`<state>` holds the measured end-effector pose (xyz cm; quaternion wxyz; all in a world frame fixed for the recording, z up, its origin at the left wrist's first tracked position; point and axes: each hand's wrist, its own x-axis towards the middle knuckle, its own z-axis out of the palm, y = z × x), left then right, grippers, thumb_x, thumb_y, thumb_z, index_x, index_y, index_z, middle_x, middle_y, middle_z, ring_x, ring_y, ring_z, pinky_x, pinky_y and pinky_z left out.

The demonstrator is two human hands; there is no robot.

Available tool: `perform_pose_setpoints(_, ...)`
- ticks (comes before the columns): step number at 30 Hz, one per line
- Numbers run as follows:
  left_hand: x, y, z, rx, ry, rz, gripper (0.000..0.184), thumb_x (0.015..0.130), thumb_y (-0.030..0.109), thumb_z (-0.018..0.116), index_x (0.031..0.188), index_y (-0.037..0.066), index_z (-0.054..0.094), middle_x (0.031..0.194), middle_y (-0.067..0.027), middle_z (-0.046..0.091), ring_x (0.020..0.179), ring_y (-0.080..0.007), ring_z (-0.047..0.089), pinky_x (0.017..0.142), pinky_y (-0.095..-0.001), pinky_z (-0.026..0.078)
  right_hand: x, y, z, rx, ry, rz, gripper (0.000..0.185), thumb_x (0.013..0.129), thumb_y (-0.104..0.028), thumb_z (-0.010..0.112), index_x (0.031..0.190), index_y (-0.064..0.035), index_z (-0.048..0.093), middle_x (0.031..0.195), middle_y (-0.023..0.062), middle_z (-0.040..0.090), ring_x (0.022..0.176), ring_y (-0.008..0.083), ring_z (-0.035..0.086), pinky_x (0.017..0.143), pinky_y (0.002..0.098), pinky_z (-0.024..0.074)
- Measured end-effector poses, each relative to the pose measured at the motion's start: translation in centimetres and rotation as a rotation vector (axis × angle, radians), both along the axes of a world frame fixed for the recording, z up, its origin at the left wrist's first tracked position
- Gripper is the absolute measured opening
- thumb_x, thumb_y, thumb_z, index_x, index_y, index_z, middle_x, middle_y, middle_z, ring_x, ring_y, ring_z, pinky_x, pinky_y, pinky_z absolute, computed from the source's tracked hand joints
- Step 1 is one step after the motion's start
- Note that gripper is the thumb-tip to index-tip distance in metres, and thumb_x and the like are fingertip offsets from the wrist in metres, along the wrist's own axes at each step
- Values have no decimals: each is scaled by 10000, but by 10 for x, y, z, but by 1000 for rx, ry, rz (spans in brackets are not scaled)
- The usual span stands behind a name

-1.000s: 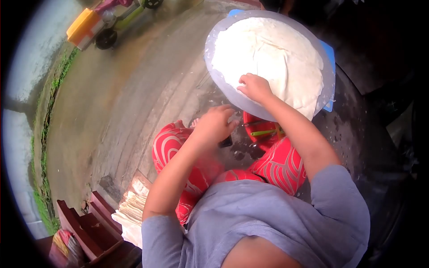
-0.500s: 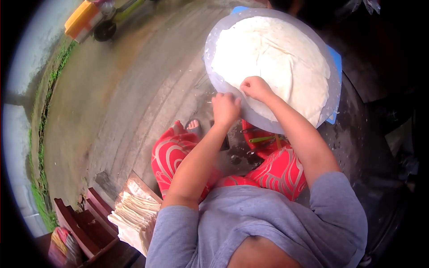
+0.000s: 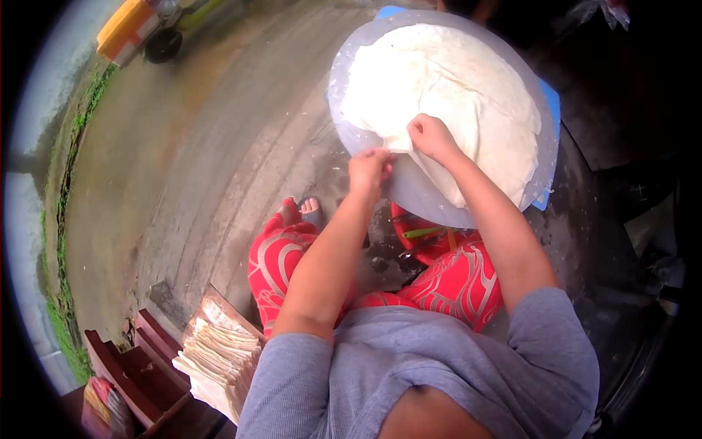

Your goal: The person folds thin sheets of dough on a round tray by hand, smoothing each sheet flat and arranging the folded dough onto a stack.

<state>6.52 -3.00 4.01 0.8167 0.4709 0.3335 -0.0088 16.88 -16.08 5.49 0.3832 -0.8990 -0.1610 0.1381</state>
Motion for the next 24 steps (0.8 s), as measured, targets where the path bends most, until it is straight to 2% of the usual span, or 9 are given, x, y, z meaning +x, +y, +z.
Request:
perform_pose_setpoints(3,2,-1,0,-49,42,59,88,772,29,605,838,-29,597,734,-98,642,506,-102,522,421,-202,378,7,3,-18,60,-136,-42,154,838,-144,515,806,-2,566,741,121,634,687,228,614,628,347,484)
perform_pose_setpoints(6,3,-2,5,-114,85,132,93,752,13,579,830,-37,579,737,-110,625,525,-126,538,438,-209,403,9,7,-7,640,513,-529,168,915,-109,422,846,-22,548,682,38,544,617,158,536,524,304,440)
perform_pose_setpoints(10,7,-9,18,-262,41,239,123,763,53,612,844,-24,562,724,-74,580,593,-146,567,521,-233,465,7,20,3,723,379,-741,228,932,-218,490,876,-12,569,749,67,591,752,190,598,610,321,493)
perform_pose_setpoints(12,12,-10,31,-367,18,311,141,771,69,632,860,-13,558,724,-64,572,609,-148,570,550,-248,478,0,27,-6,362,15,-380,281,852,-308,632,880,-29,612,793,107,645,830,228,624,700,341,504)
perform_pose_setpoints(13,15,-11,36,-474,-2,383,162,778,85,652,875,-1,555,725,-53,565,626,-149,572,579,-262,492,0,25,-4,362,13,-379,281,852,-308,632,880,-29,612,793,107,645,830,228,624,700,341,504)
perform_pose_setpoints(15,21,-8,27,-362,-41,336,170,782,85,662,888,7,555,727,-51,569,610,-147,565,583,-274,500,2,17,3,133,-49,70,343,759,-340,722,922,-49,643,870,145,670,835,240,635,748,336,494)
perform_pose_setpoints(17,24,-3,15,-249,-80,292,179,785,85,671,900,14,554,730,-48,573,594,-144,559,587,-285,507,14,15,2,91,-52,75,271,772,-287,703,888,-46,657,838,142,673,768,240,635,718,323,490)
perform_pose_setpoints(21,19,6,5,-129,50,171,140,770,22,658,863,29,555,713,-50,580,536,-132,533,548,-289,504,64,-24,-3,285,-107,-329,218,821,-227,670,850,-12,651,760,107,662,652,177,602,622,309,480)
perform_pose_setpoints(24,16,8,4,-36,155,177,149,769,53,656,885,1,579,722,-66,592,566,-155,552,561,-327,503,85,-59,-2,622,90,-725,197,852,-195,642,812,-2,636,688,52,626,561,139,553,514,268,445)
